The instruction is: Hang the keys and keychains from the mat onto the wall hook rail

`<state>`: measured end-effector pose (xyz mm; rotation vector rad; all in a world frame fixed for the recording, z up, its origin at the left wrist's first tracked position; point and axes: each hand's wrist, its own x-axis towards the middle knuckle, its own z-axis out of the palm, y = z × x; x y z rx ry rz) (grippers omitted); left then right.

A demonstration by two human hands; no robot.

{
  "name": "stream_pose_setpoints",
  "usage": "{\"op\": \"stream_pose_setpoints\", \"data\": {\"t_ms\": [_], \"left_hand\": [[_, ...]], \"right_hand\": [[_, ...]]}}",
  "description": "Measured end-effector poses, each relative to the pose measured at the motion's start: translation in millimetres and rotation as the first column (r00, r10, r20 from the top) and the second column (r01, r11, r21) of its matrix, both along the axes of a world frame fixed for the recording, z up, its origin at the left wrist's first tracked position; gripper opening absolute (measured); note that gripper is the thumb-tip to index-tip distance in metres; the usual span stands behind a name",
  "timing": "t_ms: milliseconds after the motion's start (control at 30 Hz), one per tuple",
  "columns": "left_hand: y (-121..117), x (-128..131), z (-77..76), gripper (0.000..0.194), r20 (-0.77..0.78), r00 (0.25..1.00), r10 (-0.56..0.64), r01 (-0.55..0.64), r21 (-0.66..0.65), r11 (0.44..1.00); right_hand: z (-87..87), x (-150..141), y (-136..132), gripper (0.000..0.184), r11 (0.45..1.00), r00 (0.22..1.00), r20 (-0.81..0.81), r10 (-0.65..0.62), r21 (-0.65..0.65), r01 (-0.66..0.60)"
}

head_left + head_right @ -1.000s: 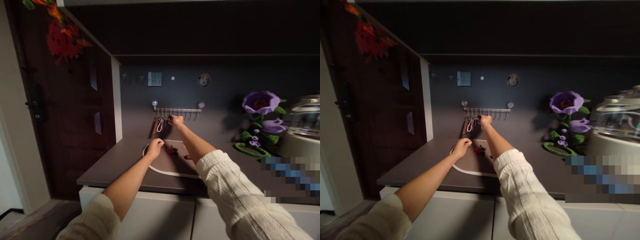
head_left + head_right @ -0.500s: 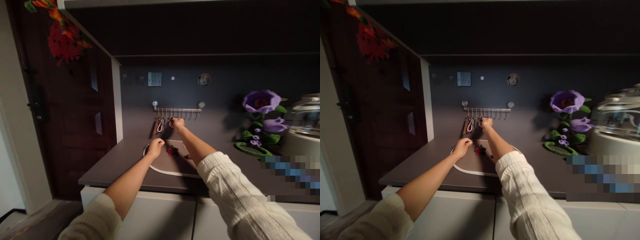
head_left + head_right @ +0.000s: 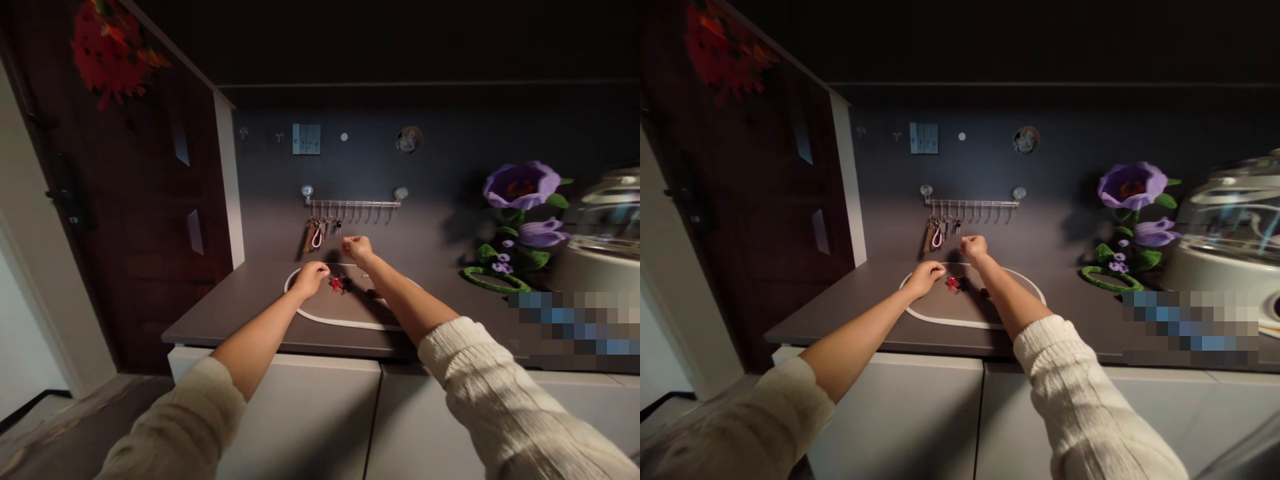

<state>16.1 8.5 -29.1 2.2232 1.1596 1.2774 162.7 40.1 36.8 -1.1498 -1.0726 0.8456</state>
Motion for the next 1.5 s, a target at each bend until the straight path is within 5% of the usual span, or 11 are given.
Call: {"op": "stream_pose_setpoints", "data": {"t_ms": [333, 633, 900, 1167, 1500], "left_hand": [[-12, -2, 6.6, 0.015, -0.195, 0.977, -0.082, 0.097, 0.072, 0.993], [-12, -2, 6.0, 0.014, -0.271, 0.962, -0.047, 0.070, 0.078, 0.995], [-10, -3, 5.9, 0.014, -0.256, 0.967, 0.002, 0.031, 0.126, 0.992], [-5, -4, 4.8, 0.012, -0.141, 0.990, 0.021, 0.000, 0.147, 0.989], [-12, -1, 13.9, 0.010, -0.004, 1.000, -0.006, 0.006, 0.106, 0.994]], "right_hand": [[-31.8, 14, -36, 0.007, 0.988, 0.916, 0.382, 0.124, 0.035, -0.148], [-39.5, 20, -56, 0.008, 0.986, 0.648, 0.762, -0.007, 0.112, -0.121], [-39.2, 14, -60, 0.011, 0.966, 0.439, 0.898, -0.036, 0.143, -0.214], [-37.1, 12, -62, 0.006, 0.953, 0.584, 0.812, 0.012, 0.168, -0.252], [-34.1, 9, -64, 0.011, 0.962, 0.590, 0.807, 0.013, 0.151, -0.229]]}}
